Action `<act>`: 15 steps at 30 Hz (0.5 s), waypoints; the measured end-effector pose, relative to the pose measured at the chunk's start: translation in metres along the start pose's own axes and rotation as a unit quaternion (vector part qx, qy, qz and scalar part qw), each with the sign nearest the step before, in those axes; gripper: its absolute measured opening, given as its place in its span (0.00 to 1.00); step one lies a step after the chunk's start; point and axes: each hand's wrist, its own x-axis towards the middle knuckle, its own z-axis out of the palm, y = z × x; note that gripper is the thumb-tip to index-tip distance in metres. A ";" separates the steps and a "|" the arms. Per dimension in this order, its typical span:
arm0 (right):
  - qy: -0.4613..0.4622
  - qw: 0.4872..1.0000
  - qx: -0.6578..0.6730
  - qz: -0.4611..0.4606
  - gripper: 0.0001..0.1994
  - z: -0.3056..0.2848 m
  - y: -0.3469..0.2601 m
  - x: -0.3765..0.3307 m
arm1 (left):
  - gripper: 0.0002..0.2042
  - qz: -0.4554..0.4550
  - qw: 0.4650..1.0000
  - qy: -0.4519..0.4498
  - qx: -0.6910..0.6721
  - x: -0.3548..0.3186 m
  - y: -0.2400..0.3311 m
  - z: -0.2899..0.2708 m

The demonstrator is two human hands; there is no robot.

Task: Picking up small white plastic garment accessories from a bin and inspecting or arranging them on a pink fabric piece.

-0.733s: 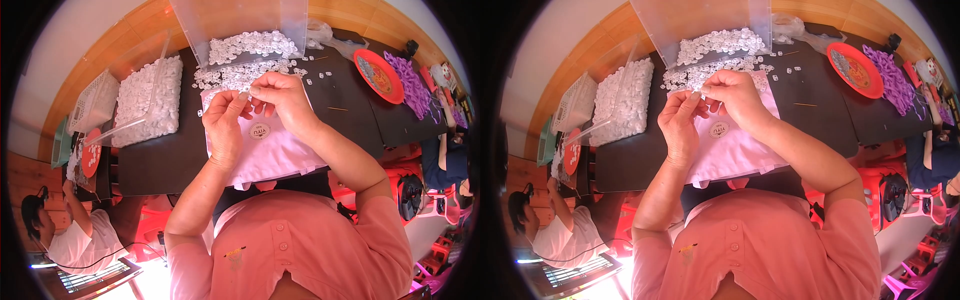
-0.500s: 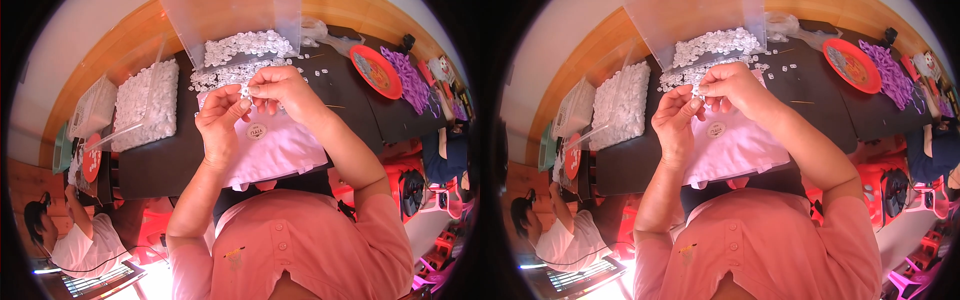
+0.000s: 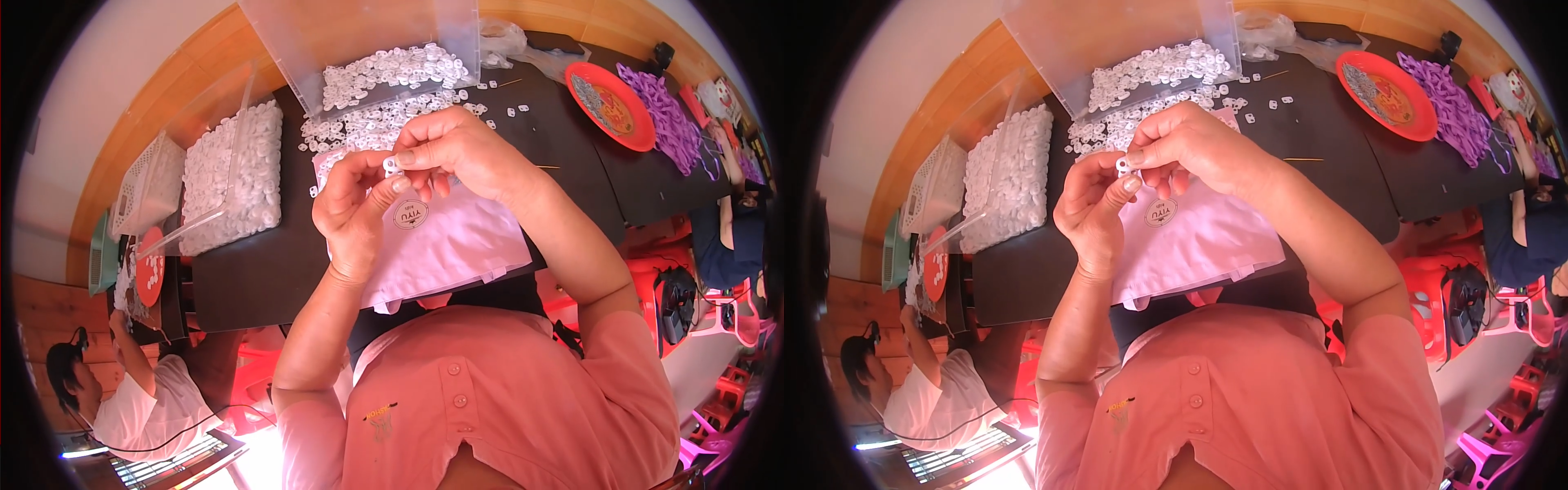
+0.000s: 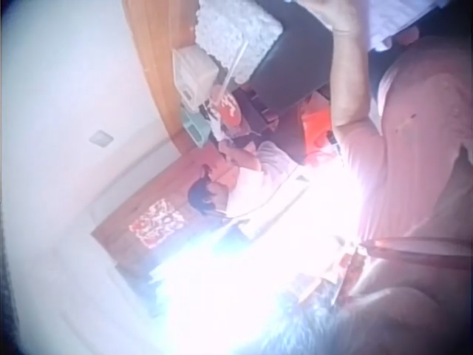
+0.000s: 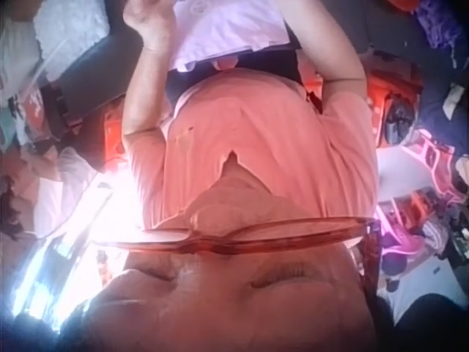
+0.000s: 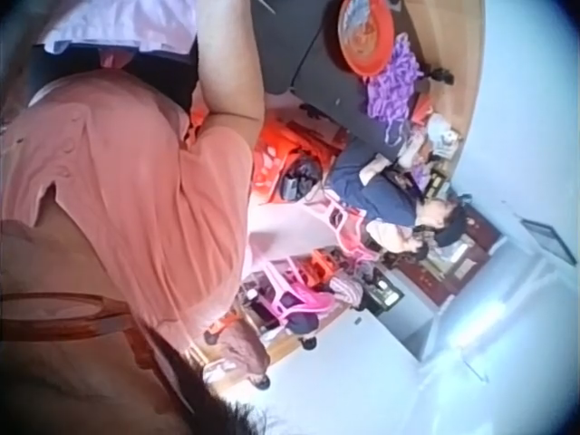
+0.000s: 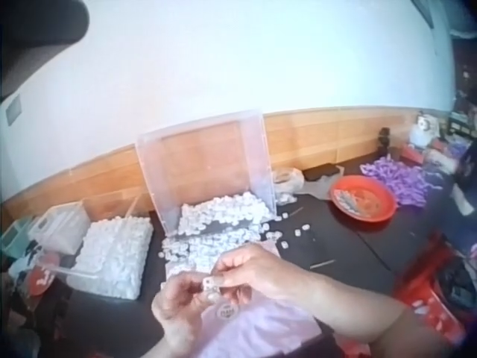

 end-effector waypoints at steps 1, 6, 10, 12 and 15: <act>-0.001 1.000 0.000 -0.001 0.09 0.002 0.000 -0.001 | 0.12 0.049 0.998 0.001 0.048 -0.001 -0.001 -0.001; -0.017 1.000 0.004 -0.014 0.09 0.000 0.000 -0.004 | 0.12 0.071 0.994 -0.017 0.076 -0.002 0.003 0.001; -0.023 1.000 0.019 -0.009 0.09 0.005 -0.001 -0.006 | 0.14 0.071 0.991 0.003 0.111 -0.006 0.002 0.000; -0.007 0.998 0.053 -0.015 0.09 0.008 0.000 -0.007 | 0.15 0.119 0.985 0.011 0.125 -0.002 0.002 0.003; 0.014 0.998 0.047 -0.035 0.10 0.010 0.001 -0.007 | 0.16 0.159 0.977 0.006 0.144 -0.001 0.004 0.001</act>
